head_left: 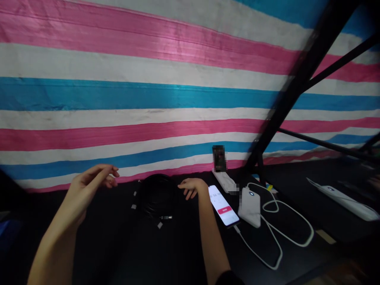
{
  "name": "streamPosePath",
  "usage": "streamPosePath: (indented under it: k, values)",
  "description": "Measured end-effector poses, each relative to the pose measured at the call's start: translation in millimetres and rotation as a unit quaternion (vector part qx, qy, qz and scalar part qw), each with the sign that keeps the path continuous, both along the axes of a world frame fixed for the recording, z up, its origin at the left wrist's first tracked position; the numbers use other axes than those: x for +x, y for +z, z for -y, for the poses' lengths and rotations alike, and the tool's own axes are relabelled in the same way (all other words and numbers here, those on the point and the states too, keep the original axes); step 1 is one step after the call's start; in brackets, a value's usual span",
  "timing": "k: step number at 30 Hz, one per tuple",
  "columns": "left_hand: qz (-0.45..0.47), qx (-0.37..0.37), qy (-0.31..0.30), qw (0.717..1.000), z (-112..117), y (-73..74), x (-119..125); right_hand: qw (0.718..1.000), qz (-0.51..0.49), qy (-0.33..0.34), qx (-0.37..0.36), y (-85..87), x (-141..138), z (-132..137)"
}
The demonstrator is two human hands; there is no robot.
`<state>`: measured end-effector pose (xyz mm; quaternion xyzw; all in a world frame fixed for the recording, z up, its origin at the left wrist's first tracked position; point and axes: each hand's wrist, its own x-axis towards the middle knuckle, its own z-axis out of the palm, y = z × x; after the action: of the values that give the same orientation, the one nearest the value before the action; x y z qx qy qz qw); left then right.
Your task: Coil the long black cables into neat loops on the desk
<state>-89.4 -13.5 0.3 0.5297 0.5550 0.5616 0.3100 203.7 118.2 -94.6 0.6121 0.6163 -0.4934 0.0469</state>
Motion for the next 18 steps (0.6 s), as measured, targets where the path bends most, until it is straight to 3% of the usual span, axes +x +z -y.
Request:
streamPosePath:
  k: [6, 18]
  values:
    - [0.022, 0.006, -0.011, 1.000, 5.5, 3.2, 1.8, 0.999, -0.019, 0.001, -0.041, -7.7, -16.8, 0.4]
    - [0.021, 0.037, -0.024, 0.999, 13.9, 9.0, 6.0, 0.998, -0.003, 0.053, -0.040, -20.1, -31.3, -4.7]
